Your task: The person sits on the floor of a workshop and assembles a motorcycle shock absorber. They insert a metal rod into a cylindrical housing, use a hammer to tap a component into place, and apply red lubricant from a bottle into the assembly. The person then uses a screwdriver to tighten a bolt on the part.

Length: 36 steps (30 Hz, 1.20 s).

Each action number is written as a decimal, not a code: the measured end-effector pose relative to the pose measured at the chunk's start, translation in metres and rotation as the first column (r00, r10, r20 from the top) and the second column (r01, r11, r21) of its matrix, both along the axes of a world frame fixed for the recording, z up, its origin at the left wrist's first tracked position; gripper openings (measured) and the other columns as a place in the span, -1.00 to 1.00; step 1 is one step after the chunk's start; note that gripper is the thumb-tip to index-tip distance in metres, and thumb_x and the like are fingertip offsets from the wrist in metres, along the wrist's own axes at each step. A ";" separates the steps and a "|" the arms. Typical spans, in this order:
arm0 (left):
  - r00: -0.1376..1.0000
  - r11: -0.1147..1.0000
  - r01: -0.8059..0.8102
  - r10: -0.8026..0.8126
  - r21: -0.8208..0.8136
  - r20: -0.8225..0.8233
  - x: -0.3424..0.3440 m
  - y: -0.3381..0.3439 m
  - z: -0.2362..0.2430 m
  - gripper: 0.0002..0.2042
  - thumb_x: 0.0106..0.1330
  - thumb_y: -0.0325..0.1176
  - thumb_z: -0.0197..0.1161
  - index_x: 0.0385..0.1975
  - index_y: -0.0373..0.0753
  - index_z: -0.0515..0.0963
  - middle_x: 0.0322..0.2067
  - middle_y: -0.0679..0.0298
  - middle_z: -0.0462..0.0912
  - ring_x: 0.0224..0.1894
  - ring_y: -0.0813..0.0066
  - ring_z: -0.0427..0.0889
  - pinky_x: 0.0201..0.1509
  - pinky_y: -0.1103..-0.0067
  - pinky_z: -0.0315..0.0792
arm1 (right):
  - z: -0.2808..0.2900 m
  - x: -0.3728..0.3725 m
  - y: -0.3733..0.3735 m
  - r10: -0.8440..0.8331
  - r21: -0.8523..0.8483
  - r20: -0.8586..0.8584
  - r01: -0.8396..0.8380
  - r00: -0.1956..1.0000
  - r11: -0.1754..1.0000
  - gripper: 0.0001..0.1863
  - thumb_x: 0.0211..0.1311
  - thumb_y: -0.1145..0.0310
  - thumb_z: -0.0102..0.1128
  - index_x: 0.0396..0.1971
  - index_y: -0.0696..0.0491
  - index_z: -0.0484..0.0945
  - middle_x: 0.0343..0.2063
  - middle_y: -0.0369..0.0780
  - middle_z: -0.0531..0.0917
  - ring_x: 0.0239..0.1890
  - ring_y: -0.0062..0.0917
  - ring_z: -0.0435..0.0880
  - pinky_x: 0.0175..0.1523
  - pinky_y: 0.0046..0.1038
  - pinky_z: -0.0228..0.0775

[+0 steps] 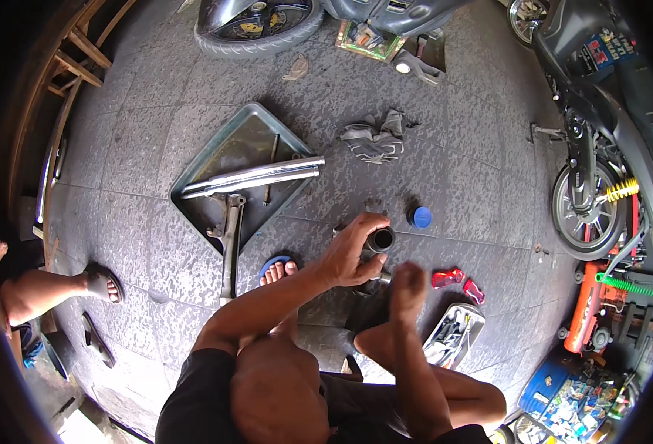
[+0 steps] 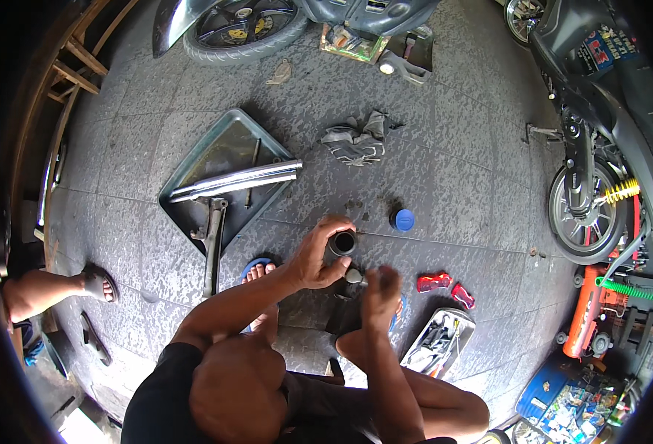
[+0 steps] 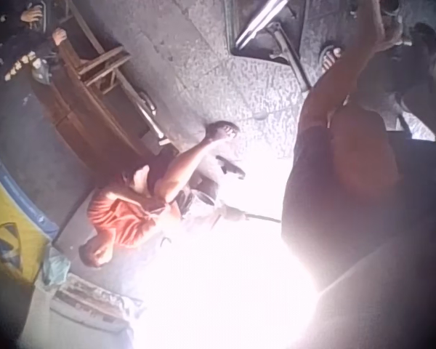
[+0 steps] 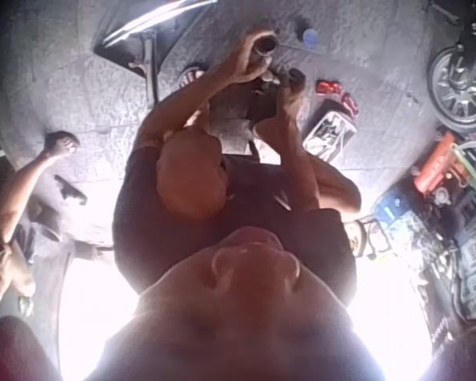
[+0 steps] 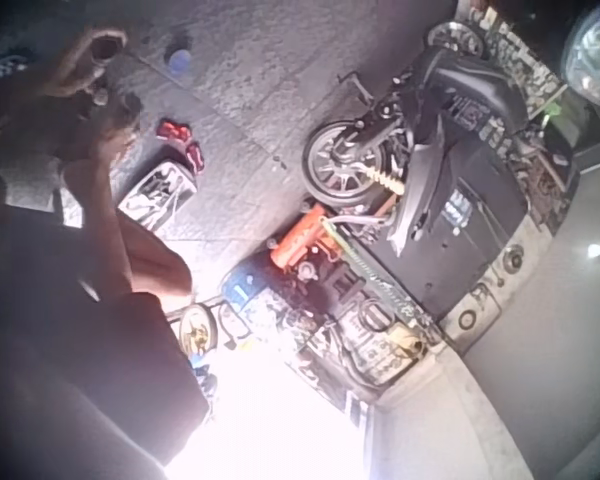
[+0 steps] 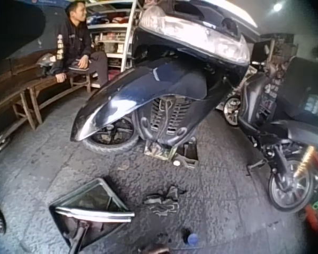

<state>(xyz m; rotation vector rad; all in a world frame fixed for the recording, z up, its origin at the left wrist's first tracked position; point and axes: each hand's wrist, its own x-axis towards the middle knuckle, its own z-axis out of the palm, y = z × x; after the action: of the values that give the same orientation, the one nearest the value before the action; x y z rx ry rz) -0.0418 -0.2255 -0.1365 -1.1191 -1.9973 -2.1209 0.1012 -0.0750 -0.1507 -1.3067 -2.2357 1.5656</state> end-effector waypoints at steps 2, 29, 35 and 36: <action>0.998 0.998 -0.024 0.027 0.056 -0.049 -0.003 0.001 -0.002 -0.47 0.33 -0.23 0.23 0.21 -0.34 0.25 -0.01 -0.06 0.47 0.03 0.02 0.51 0.16 0.28 0.39 | -0.055 0.035 -0.024 0.161 0.233 0.438 -0.284 0.884 0.930 -0.35 0.11 0.15 0.46 0.04 0.26 0.39 -0.17 -0.03 0.62 -0.11 -0.24 0.63 0.02 -0.28 0.46; 0.997 0.975 -0.022 0.038 0.222 -0.069 -0.005 0.009 -0.016 -0.54 0.55 -0.03 -0.09 0.15 -0.33 0.21 -0.07 -0.06 0.41 -0.08 0.02 0.49 0.07 0.23 0.37 | 0.158 0.010 -0.028 0.429 0.253 0.049 -0.427 0.902 0.868 -0.64 0.37 0.19 0.18 -0.11 0.22 0.47 -0.54 0.04 0.64 -0.46 -0.01 0.69 -0.36 -0.19 0.45; 0.997 0.992 0.003 -0.013 0.128 0.080 0.008 0.003 -0.020 -0.36 0.50 0.13 -0.08 0.27 -0.33 0.10 -0.13 0.03 0.48 -0.18 0.21 0.52 -0.03 0.31 0.40 | 0.201 -0.004 -0.038 0.391 0.169 -0.252 -0.358 0.885 0.918 -0.67 0.45 0.18 0.11 -0.17 0.21 0.49 -0.56 -0.22 0.63 -0.55 -0.53 0.57 -0.38 -0.42 0.44; 0.993 0.992 0.011 -0.025 0.122 0.116 0.009 0.006 -0.016 -0.31 0.49 0.18 -0.10 0.30 -0.33 0.07 -0.14 0.06 0.49 -0.19 0.27 0.52 -0.04 0.33 0.39 | 0.192 -0.004 -0.037 0.435 0.279 -0.175 -0.379 0.883 0.882 -0.68 0.46 0.20 0.10 -0.17 0.21 0.49 -0.57 -0.22 0.63 -0.54 -0.56 0.58 -0.39 -0.43 0.43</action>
<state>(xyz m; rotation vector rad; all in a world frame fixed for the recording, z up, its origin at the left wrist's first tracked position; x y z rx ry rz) -0.0331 -0.2197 -0.1529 -1.0211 -1.8790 -2.3331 0.0970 -0.1122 0.0417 -0.5730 -2.5544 1.4087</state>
